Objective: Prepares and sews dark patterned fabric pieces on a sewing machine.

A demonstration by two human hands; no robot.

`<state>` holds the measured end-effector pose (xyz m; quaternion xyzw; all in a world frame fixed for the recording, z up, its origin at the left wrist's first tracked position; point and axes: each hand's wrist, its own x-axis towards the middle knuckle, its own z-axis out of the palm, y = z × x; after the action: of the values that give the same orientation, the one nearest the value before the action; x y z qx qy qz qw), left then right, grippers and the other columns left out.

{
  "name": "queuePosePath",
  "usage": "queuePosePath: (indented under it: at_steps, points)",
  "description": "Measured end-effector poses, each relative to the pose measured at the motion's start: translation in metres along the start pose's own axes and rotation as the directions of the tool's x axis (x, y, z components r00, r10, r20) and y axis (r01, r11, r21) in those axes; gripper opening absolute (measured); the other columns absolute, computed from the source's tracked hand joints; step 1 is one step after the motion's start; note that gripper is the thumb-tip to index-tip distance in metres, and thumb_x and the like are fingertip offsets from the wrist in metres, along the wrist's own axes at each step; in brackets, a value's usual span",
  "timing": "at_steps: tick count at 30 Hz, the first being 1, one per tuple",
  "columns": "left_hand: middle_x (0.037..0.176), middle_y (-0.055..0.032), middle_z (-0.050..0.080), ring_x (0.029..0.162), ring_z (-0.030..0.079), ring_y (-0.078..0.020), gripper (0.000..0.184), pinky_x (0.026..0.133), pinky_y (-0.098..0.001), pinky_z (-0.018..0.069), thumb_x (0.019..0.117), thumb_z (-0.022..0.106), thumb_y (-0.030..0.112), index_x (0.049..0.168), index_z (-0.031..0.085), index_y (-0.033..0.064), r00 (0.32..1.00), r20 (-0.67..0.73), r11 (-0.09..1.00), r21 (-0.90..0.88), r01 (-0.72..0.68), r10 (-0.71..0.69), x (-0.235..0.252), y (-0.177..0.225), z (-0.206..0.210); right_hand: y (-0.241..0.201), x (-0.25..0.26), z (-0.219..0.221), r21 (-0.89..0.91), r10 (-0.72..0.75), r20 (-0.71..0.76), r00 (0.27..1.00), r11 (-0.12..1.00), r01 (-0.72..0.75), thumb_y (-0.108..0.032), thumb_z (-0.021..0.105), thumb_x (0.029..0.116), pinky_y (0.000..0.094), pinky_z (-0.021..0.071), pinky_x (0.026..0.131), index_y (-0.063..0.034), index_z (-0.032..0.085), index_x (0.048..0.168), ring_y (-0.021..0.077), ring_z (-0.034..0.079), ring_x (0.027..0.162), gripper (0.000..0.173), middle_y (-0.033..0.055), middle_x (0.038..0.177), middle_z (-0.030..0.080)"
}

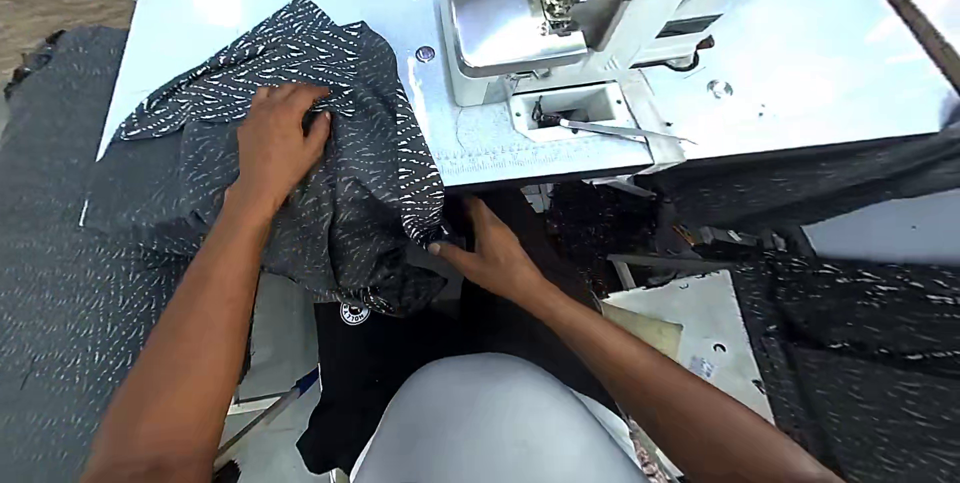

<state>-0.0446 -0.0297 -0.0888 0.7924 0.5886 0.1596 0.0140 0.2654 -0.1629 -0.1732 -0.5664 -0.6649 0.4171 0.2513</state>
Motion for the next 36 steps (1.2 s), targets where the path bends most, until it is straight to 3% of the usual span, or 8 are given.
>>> queuePosePath:
  at_steps: [4,10,15,20,25,28,32,36]
  points:
    - [0.124,-0.0156,0.069,0.12,0.062,-0.0381,0.03,0.097,-0.0599,0.0488,0.1039,0.051,0.025,0.114,0.074,0.0088,0.992,-0.108,0.998,0.003,0.066,-0.066,0.01,0.0,0.009,0.006,0.013,0.019,0.184,-0.073,0.056,0.996,0.981,0.061,-0.027,0.071,0.0948,0.0459,0.0578,0.092,-0.0073,0.073,0.114,0.0189,0.069,0.103,0.028,0.0091,0.111,0.071]
    - [0.101,-0.0189,0.071,0.092,0.068,-0.026,0.037,0.088,-0.0487,0.0528,0.1027,0.055,0.032,0.112,0.07,-0.0003,0.964,-0.088,0.934,-0.285,0.217,-0.251,0.007,-0.013,0.003,0.024,-0.017,0.004,0.316,0.108,0.009,0.994,0.943,-0.106,-0.041,0.078,0.0887,0.043,0.0588,0.094,-0.0038,0.05,0.141,0.0209,0.067,0.112,0.07,0.0138,0.13,0.064]
    - [0.092,-0.0125,0.068,0.081,0.062,-0.0158,0.032,0.078,-0.0388,0.051,0.099,0.06,0.031,0.105,0.068,0.0003,0.955,-0.119,0.913,-0.344,0.218,-0.273,0.013,-0.018,0.006,0.021,-0.015,0.01,-0.125,-0.253,-0.036,0.967,0.961,0.247,-0.043,0.092,0.0718,0.0512,0.0529,0.102,-0.0074,0.047,0.149,0.0336,0.056,0.13,0.096,0.0195,0.148,0.051]
    - [0.086,-0.0085,0.065,0.075,0.059,-0.0126,0.031,0.074,-0.037,0.0505,0.0976,0.063,0.031,0.1,0.067,0.0011,0.954,-0.127,0.887,-0.419,0.195,-0.27,0.012,-0.026,0.01,0.037,0.027,0.027,-0.241,-0.158,-0.08,0.984,0.961,0.135,-0.029,0.081,0.0867,0.057,0.0548,0.093,-0.0049,0.059,0.136,0.0421,0.061,0.117,0.059,0.0252,0.131,0.059]
    - [0.084,-0.0067,0.065,0.075,0.059,-0.011,0.028,0.074,-0.0352,0.05,0.0965,0.064,0.031,0.097,0.067,0.0024,0.949,-0.137,0.877,-0.436,0.201,-0.285,0.012,-0.026,0.01,0.045,0.043,0.026,-0.016,-0.185,-0.167,0.968,0.983,0.185,-0.022,0.081,0.0868,0.0472,0.0569,0.096,0.0012,0.056,0.136,0.0336,0.064,0.116,0.06,0.0248,0.131,0.059]
    - [0.084,-0.0069,0.064,0.074,0.058,-0.0115,0.028,0.073,-0.0357,0.0491,0.0963,0.064,0.03,0.096,0.066,0.0023,0.946,-0.131,0.873,-0.439,0.211,-0.295,0.015,-0.026,0.011,0.053,0.065,0.016,-0.053,-0.108,-0.04,0.993,0.993,0.106,-0.011,0.074,0.0897,0.0493,0.0499,0.107,0.004,0.057,0.136,0.0363,0.059,0.126,0.051,0.0265,0.134,0.058]
    - [0.084,-0.0004,0.062,0.071,0.057,-0.0047,0.018,0.067,-0.0261,0.0495,0.0956,0.065,0.022,0.099,0.065,0.0043,0.947,-0.144,0.812,-0.56,0.162,-0.288,0.012,-0.025,0.009,0.053,0.079,0.005,-0.324,-0.238,0.227,0.944,0.896,0.304,-0.019,0.068,0.097,0.0572,0.0487,0.104,-0.0023,0.073,0.115,0.0393,0.064,0.118,0.025,0.0217,0.118,0.07]
    - [0.088,0.0091,0.064,0.07,0.061,-0.0021,0.013,0.061,-0.0231,0.0548,0.0986,0.065,0.022,0.107,0.062,0.0124,0.903,-0.256,0.691,-0.72,0.06,-0.346,-0.008,-0.028,-0.027,0.051,0.025,-0.034,-0.237,-0.44,0.076,0.895,0.863,0.445,-0.021,0.072,0.094,0.0458,0.0545,0.101,-0.0044,0.074,0.109,0.0255,0.066,0.114,0.023,0.0124,0.117,0.071]
